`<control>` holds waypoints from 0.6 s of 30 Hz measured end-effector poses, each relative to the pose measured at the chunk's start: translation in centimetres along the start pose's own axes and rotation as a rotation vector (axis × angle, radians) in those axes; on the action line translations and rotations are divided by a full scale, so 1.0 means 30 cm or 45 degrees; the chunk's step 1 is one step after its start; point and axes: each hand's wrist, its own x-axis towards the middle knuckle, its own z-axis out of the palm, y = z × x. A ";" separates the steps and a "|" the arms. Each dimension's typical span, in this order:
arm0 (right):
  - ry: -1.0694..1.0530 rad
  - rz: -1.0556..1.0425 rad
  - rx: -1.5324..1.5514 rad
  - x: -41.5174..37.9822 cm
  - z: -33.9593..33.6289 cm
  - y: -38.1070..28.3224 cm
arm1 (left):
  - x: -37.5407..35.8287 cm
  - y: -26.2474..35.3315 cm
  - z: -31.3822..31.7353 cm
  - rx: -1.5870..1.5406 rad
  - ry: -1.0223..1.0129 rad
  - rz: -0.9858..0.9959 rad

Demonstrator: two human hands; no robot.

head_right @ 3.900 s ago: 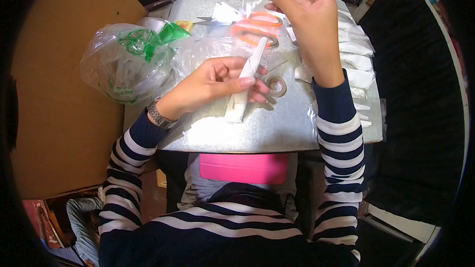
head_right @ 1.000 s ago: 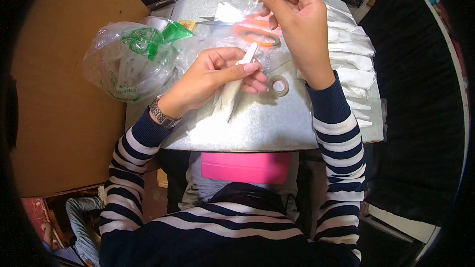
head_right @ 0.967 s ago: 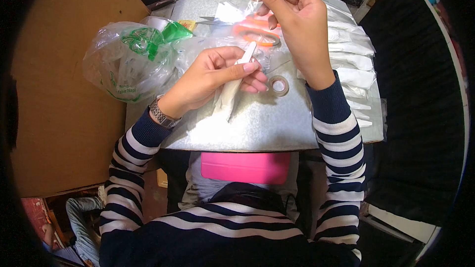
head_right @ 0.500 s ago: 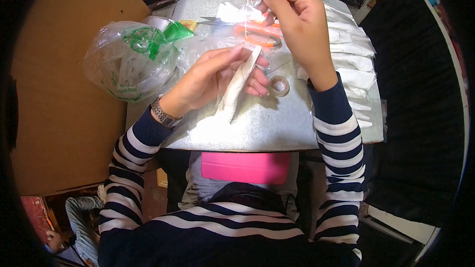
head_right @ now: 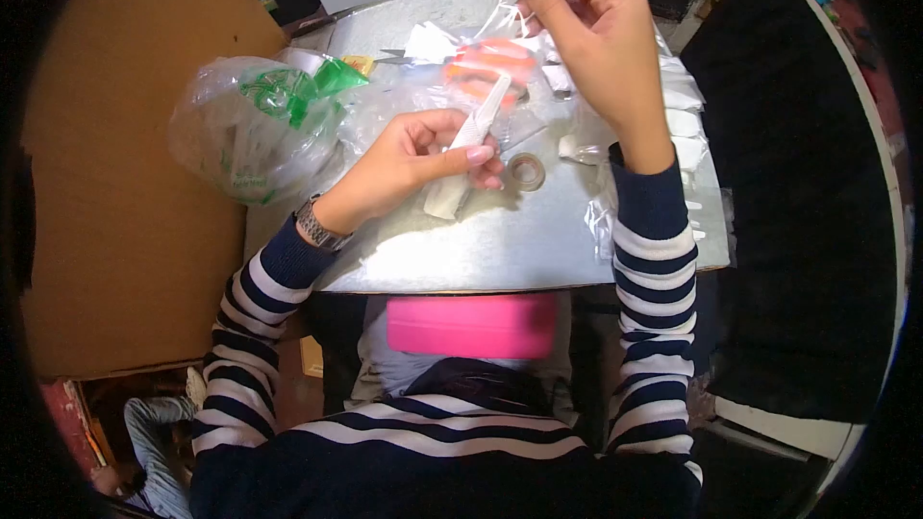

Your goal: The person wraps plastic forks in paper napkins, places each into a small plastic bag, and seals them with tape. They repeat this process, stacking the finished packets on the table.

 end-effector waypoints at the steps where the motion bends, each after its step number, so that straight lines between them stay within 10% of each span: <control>1: 0.008 0.005 -0.064 0.003 -0.027 -0.023 | -0.001 0.001 -0.001 0.062 -0.016 -0.034; 18: 0.294 0.795 -0.484 -0.403 -0.640 -0.113 | 0.188 -0.089 0.202 -0.208 -0.230 -0.418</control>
